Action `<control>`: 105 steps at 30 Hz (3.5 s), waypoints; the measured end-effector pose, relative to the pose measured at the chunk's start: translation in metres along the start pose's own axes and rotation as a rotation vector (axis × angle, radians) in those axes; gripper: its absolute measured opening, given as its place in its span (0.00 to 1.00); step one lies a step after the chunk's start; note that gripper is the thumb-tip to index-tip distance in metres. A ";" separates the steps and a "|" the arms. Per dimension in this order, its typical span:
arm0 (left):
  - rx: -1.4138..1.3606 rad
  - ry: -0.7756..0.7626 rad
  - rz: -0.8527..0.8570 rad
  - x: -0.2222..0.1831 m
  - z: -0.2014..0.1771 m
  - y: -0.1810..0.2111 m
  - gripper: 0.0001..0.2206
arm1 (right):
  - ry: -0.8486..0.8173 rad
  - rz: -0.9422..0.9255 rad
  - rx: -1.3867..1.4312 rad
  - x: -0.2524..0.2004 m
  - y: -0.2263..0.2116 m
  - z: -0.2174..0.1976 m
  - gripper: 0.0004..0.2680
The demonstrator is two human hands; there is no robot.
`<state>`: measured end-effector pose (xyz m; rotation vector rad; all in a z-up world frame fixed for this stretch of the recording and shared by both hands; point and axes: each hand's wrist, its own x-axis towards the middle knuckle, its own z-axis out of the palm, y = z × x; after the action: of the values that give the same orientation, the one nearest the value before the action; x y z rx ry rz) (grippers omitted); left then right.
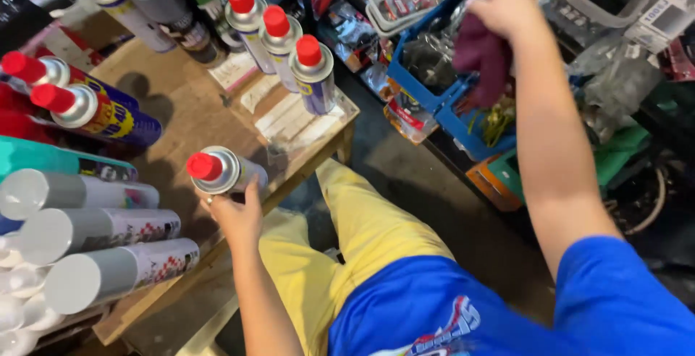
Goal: Cleaning and organizing various spray cans and chemical containers in a storage room.
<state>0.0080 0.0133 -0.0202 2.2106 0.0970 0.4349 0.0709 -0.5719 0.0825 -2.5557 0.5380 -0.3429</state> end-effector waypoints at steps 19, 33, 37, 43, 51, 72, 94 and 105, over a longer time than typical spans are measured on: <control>-0.075 0.000 -0.087 -0.003 -0.017 0.042 0.47 | -1.101 -0.176 0.107 -0.189 -0.146 0.163 0.15; -0.049 -0.145 -0.208 -0.004 0.004 0.005 0.35 | -0.380 -0.820 1.036 -0.232 -0.308 0.253 0.21; 0.071 -0.102 -0.154 -0.005 0.004 0.022 0.34 | -0.488 -0.849 0.963 -0.223 -0.298 0.246 0.24; -0.014 -0.035 -0.150 -0.005 -0.006 0.041 0.43 | -0.337 -0.771 0.575 -0.261 -0.291 0.174 0.20; -0.058 -0.025 -0.136 -0.009 0.000 0.035 0.40 | -0.496 -0.682 0.542 -0.225 -0.296 0.162 0.14; -0.204 -0.087 -0.249 -0.003 -0.011 0.052 0.42 | -0.673 -0.494 0.567 -0.224 -0.318 0.193 0.34; -0.265 -0.251 0.013 0.003 -0.020 0.012 0.43 | -0.929 -0.334 0.571 -0.205 -0.382 0.108 0.34; -0.093 -0.283 0.090 -0.011 -0.019 0.018 0.33 | -1.007 -0.408 0.707 -0.204 -0.355 0.144 0.36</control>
<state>-0.0097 0.0137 0.0011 2.1667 -0.1717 0.1679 0.0466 -0.1399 0.1182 -1.7839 -0.4208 0.5315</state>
